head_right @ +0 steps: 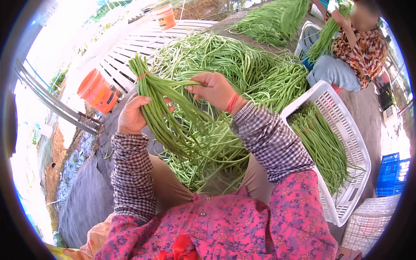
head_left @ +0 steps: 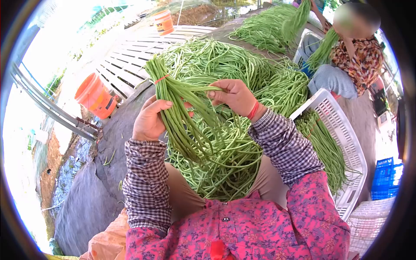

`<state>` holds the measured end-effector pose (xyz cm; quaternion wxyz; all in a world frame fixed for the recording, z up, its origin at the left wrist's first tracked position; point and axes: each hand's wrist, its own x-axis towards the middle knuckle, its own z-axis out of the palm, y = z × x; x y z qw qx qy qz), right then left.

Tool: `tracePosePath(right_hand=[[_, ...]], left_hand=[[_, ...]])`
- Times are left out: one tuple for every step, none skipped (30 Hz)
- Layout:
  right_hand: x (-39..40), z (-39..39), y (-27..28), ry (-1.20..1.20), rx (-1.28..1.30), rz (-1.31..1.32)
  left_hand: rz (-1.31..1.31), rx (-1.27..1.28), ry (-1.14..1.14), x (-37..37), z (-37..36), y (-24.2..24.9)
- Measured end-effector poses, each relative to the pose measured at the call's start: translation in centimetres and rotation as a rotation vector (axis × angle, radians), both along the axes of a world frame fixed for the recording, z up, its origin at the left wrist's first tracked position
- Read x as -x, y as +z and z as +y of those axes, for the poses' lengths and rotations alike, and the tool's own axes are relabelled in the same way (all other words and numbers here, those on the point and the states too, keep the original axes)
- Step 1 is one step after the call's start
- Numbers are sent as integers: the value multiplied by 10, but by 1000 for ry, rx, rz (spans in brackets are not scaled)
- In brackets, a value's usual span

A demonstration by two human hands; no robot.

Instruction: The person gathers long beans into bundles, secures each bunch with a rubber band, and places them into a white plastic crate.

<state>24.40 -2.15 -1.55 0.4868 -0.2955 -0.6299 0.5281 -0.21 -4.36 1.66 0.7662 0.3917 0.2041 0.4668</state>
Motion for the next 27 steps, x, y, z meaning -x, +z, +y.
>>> tracePosePath(right_hand=[[1,0,-1,-205,-294,-202],[-1,0,0,-238,-355,-271],[-2,-4,9,-272,-416,-341],[-3,-7,14,-305,-476,-411],[-2,-9,15,-292,-430,-371],[-1,-11,15,-278,-384,-330],[0,-12,15,-264,-338,-290],[0,-12,14,-197,-321,-285],[0,-12,13,-131,-303,-280],[1,-13,13,-64,-284,-275],[3,-15,13,-6,-184,-325],[7,-19,16,52,-84,-373],[10,-22,18,110,16,-421],[13,-22,17,105,-7,-448],[15,-23,15,103,-29,-476],[18,-25,14,102,-53,-505],[15,-28,18,136,-24,-545],[8,-25,15,159,-127,-626],[-6,-20,10,180,-230,-705],[-20,-15,8,202,-336,-784],[-33,-17,23,210,-241,-745],[-45,-23,43,220,-144,-705],[-59,-25,54,218,-87,-692],[-72,-27,63,215,-28,-678],[-75,-29,64,242,-22,-666],[-77,-30,65,269,-16,-653],[-76,-33,64,326,-65,-639]], left_hand=[[7,-4,19,0,1,-1],[37,-38,35,-1,1,-1],[67,-71,52,-3,2,-1],[97,-104,68,-5,3,-2],[95,-114,90,-6,5,-4],[92,-123,112,-7,8,-7],[90,-133,135,-8,9,-9],[68,-130,151,-9,9,-9],[46,-127,167,-13,7,-7],[24,-123,183,-15,5,-5],[-11,-95,196,-18,5,-5],[-47,-67,208,-21,6,-5],[-82,-40,220,-23,7,-5],[-129,-1,242,-21,11,-7],[-176,41,266,-16,16,-13],[-225,80,292,-12,21,-19],[-267,135,453,-9,27,-23],[-276,107,528,2,31,-23],[-285,78,603,19,36,-21],[-294,48,678,35,40,-19],[-299,18,698,48,43,-18],[-303,-10,720,61,46,-16],[-305,-37,740,67,46,-16],[-295,-61,689,68,45,-16],[-285,-84,637,68,43,-16],[-274,-108,583,67,41,-15],[-243,-121,544,62,40,-13]])
